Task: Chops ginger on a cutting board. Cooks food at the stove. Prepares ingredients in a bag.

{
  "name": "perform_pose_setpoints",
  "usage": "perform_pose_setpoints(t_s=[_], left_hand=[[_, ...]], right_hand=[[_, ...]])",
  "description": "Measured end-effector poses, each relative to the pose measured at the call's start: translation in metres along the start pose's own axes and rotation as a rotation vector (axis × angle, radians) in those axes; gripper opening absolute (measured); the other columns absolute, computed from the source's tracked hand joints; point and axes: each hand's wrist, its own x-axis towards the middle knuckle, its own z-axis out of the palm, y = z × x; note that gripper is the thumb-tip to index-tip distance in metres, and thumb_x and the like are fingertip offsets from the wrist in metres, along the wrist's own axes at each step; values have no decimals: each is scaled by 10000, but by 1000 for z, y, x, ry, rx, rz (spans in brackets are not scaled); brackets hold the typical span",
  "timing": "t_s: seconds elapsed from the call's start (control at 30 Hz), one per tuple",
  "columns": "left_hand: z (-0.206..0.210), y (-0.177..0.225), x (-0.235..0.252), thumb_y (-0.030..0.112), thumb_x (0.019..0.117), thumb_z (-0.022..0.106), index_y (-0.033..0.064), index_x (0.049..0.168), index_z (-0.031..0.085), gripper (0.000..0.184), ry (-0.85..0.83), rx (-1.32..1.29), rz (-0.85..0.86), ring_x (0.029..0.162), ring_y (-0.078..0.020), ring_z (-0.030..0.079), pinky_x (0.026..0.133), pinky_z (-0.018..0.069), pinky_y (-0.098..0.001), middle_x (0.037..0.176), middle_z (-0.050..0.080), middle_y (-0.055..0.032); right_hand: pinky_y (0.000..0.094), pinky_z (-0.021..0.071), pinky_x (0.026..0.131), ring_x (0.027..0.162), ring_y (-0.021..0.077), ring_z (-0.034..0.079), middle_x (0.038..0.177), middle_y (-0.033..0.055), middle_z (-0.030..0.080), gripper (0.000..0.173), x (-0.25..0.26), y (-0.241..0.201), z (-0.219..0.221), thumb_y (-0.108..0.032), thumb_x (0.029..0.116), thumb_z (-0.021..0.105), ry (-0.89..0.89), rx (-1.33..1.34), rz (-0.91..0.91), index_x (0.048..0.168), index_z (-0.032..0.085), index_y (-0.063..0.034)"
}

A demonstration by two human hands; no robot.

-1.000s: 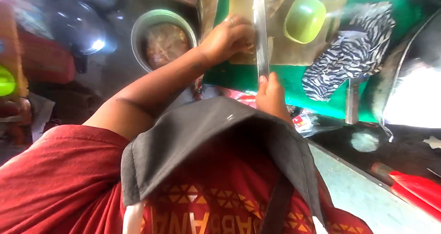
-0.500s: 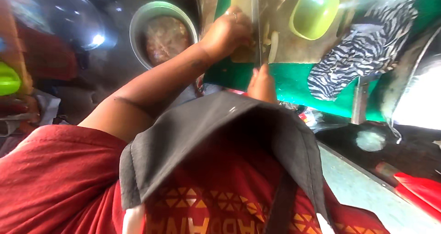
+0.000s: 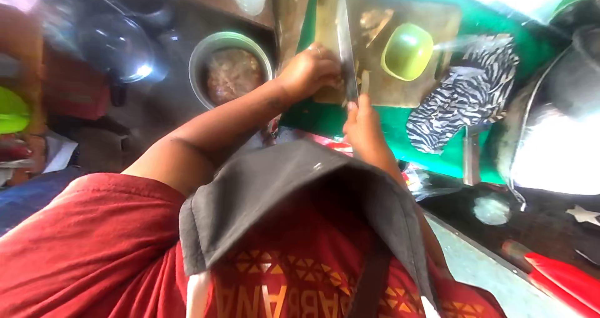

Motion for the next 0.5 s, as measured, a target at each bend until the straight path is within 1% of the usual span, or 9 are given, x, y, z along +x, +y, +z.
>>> perform_pose_setpoints(t_s=[0.07,0.1,0.13,0.17,0.23,0.33,0.4,0.47,0.5], left_hand=[[-2,5,-3,169,953,711,44,1098,759,197,13,-13,-28,1197,-339,642,1048,502,-433,1225,701,-187],[-3,7,-4,166,952,716,35,1091,753,195,17,-37,-49,1223,-345,631,1068,496,-434,1264,673,-212],[-3,9,-5,163,949,721,32,1076,755,185,27,-61,-68,1228,-349,625,1073,493,-432,1272,658,-228],[-3,9,-5,164,948,723,39,1066,762,176,39,-71,-84,1223,-354,621,1074,488,-431,1258,659,-233],[-3,9,-7,162,949,721,56,1053,781,161,67,-72,-98,1177,-355,622,1046,487,-429,1192,680,-220],[-1,7,-7,149,952,710,47,1051,781,159,89,-74,-99,1115,-332,640,1003,497,-413,1113,706,-187],[-2,7,-6,117,941,713,13,1063,748,164,82,-85,-131,1115,-340,660,1010,506,-422,1107,719,-189],[-5,7,-3,104,936,714,-1,1084,740,183,56,-93,-169,1129,-341,662,1023,503,-420,1120,720,-192],[-7,6,-2,101,932,718,-1,1079,742,181,44,-95,-177,1123,-334,664,1019,503,-416,1115,722,-189]], right_hand=[[520,589,636,657,334,686,801,187,659,439,-16,4,-2,-214,1124,394,62,-23,-89,1521,348,-32],[502,591,625,645,313,682,803,170,668,526,-25,5,-3,-196,1122,395,85,-37,-120,1613,242,-82],[473,583,616,634,279,666,802,143,664,604,-33,6,-3,-191,1124,382,94,-54,-139,1665,117,-145],[451,575,593,610,254,655,785,126,664,633,-38,8,-2,-186,1123,378,118,-62,-172,1675,67,-178],[438,570,564,582,234,647,764,119,669,616,-47,13,2,-163,1112,375,158,-65,-252,1673,120,-170],[464,550,571,590,255,620,823,149,679,587,-54,18,5,-145,1103,357,125,-82,-233,1665,187,-160],[489,548,601,617,285,625,859,174,685,586,-56,16,3,-143,1107,333,53,-134,-155,1668,164,-167],[537,552,686,707,340,662,949,219,705,588,-57,7,0,-140,1116,314,-24,-182,-52,1673,131,-195],[552,551,705,731,360,672,984,236,708,595,-56,4,1,-134,1115,313,-41,-195,-20,1674,118,-201]])
